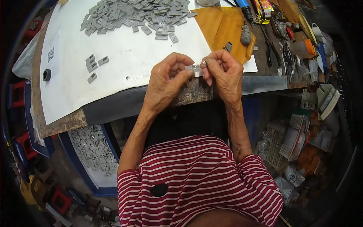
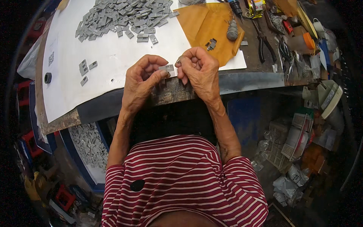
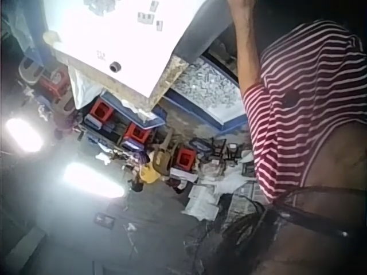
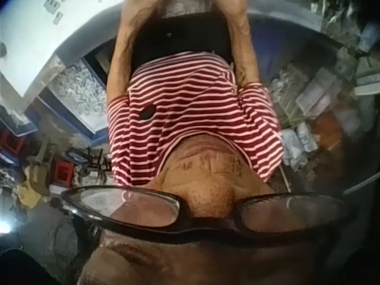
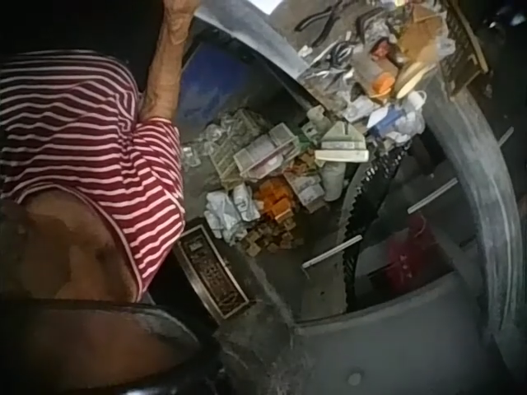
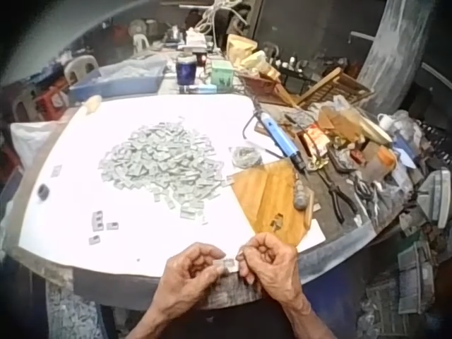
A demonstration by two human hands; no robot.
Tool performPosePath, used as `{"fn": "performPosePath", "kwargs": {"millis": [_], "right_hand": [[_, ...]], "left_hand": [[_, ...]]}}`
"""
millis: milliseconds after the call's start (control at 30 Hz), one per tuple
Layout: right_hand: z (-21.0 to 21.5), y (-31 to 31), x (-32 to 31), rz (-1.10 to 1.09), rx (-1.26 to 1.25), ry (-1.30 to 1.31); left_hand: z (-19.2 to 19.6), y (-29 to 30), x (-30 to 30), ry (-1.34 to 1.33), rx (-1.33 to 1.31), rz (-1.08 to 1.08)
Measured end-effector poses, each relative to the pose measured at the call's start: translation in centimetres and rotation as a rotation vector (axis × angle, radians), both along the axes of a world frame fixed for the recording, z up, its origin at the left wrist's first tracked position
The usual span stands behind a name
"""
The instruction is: Manual assembly of small metal components at a workbench.
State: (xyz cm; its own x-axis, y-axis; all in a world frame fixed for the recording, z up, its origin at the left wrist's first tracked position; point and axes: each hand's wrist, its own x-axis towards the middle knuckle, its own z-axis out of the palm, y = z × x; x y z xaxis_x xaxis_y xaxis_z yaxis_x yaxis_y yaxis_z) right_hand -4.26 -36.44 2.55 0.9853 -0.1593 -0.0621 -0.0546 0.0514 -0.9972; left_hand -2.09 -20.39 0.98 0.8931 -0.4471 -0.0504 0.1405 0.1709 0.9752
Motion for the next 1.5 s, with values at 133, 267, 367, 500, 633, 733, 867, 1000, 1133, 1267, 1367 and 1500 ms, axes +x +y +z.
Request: {"fn": "performPosePath", "kwargs": {"millis": [133, 267, 367, 500, 633, 733, 867, 1000, 1133, 1267, 1367, 1500], "right_hand": [[0.1, 0.2, -0.1, -0.014, 0.036, -0.022], [0.3, -0.2, -0.3, 0.035, 0.028, 0.023], [0.4, -0.2, -0.5, 0.078, 0.049, 0.047], [0.0, -0.6, -0.6, 0.173, 0.018, 0.048], [0.0, -0.6, -0.7, 0.174, -0.004, 0.092], [0.3, -0.6, -0.5, 0.178, -0.005, 0.124], [-0.4, -1.0, -0.3, 0.222, 0.037, 0.163], [-0.2, -1.1, -0.3, 0.234, 0.014, 0.181], [-0.1, -0.9, -0.2, 0.234, -0.004, 0.202], [-0.1, -0.8, -0.2, 0.236, 0.002, 0.198], [-0.1, -0.7, -0.1, 0.244, -0.017, 0.173], [0.0, -0.6, 0.0, 0.28, 0.008, 0.189]], "left_hand": [[-0.1, 0.2, 0.0, 0.023, -0.008, 0.02], [0.2, 0.1, -0.1, 0.044, -0.018, 0.037], [0.1, 0.1, -0.1, 0.045, -0.025, 0.038], [0.0, 0.2, -0.1, 0.016, -0.011, 0.03], [0.0, 0.0, -0.2, -0.01, 0.024, 0.032], [0.0, -0.1, -0.3, -0.058, 0.072, 0.028], [0.1, -0.2, -0.4, -0.09, 0.119, 0.019], [0.2, -0.2, -0.4, -0.067, 0.113, 0.015], [0.2, -0.2, -0.4, -0.049, 0.072, 0.012], [0.1, 0.0, -0.3, -0.028, 0.05, 0.004], [0.0, 0.0, -0.3, -0.019, 0.03, -0.001], [-0.1, 0.2, -0.2, -0.009, 0.028, -0.03]]}}
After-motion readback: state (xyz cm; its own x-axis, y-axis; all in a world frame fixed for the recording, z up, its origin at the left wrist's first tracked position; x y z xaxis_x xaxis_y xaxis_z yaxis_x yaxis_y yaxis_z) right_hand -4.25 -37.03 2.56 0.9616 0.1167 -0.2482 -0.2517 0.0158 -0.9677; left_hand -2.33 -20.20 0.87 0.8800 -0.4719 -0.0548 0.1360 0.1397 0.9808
